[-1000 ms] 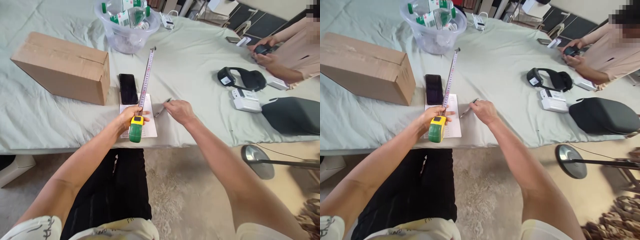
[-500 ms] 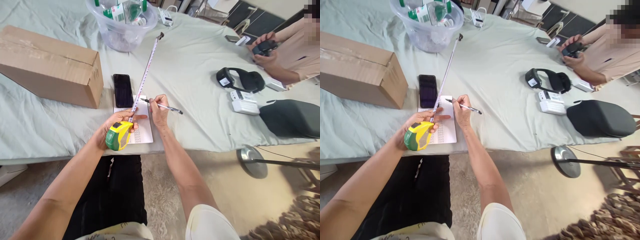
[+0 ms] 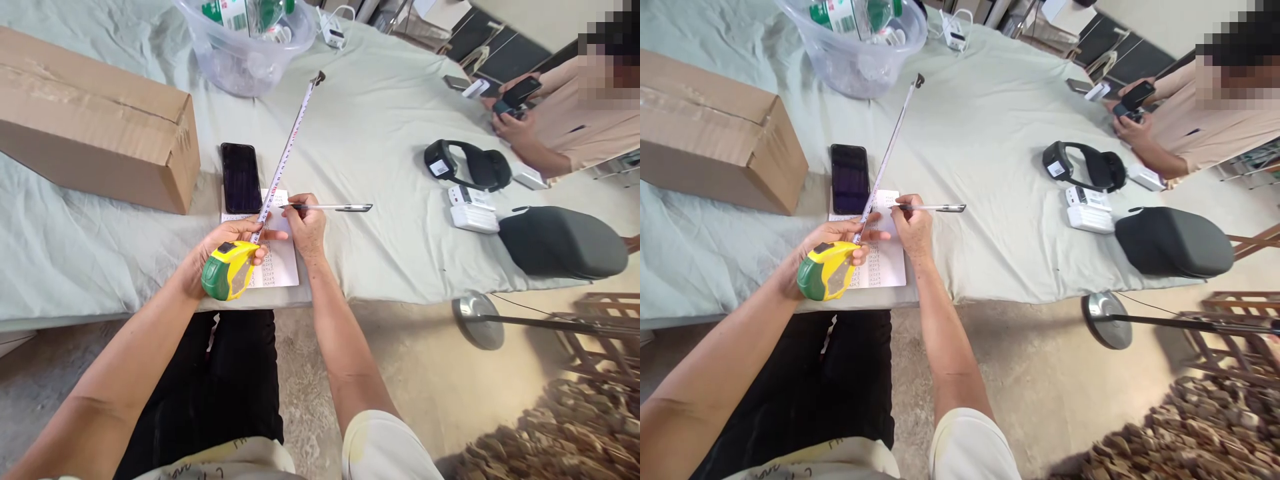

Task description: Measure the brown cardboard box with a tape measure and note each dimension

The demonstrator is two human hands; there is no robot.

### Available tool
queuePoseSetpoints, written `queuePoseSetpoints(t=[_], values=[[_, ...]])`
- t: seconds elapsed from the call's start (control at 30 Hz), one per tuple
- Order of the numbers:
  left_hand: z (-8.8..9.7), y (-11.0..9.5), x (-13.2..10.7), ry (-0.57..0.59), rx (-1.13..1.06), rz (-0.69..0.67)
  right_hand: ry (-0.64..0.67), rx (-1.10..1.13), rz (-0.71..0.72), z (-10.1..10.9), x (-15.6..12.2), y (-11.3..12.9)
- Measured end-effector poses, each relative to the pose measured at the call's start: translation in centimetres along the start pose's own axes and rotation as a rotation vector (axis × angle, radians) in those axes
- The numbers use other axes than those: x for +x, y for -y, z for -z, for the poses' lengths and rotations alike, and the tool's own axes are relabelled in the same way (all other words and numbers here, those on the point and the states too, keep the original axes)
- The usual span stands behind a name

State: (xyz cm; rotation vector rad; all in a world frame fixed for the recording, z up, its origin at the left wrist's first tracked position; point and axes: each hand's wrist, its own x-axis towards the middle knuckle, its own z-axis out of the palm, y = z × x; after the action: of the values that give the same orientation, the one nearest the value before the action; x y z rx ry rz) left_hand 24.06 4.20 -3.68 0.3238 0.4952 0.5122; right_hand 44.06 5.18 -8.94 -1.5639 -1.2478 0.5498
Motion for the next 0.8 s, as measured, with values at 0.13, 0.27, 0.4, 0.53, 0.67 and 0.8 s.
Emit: queuePoseSetpoints(t=[0.13, 0.27, 0.4, 0.53, 0.67, 0.8], values=[[-0.18, -0.05, 0.02, -0.008, 0.007, -0.006, 0.010, -0.050, 0.044, 0.03, -0.06, 0.02], [-0.26, -0.12, 0.16, -0.015, 0.017, 0.004, 0.036, -0.090, 0.050, 0.01, -0.06, 0.11], [-0.30, -0.13, 0.12, -0.014, 0.017, 0.005, 0.038, -0.098, 0.039, 0.00, -0.09, 0.33], [-0.33, -0.14, 0.05, -0.013, 0.016, 0.006, 0.032, -0.095, 0.033, 0.02, -0.14, 0.47], [-0.27, -0.13, 0.05, -0.009, 0.010, 0.006, 0.042, -0.074, 0.033, 0.02, -0.13, 0.38], [-0.20, -0.09, 0.06, -0.004, 0.006, 0.010, 0.053, -0.083, 0.033, -0.07, -0.02, 0.19]])
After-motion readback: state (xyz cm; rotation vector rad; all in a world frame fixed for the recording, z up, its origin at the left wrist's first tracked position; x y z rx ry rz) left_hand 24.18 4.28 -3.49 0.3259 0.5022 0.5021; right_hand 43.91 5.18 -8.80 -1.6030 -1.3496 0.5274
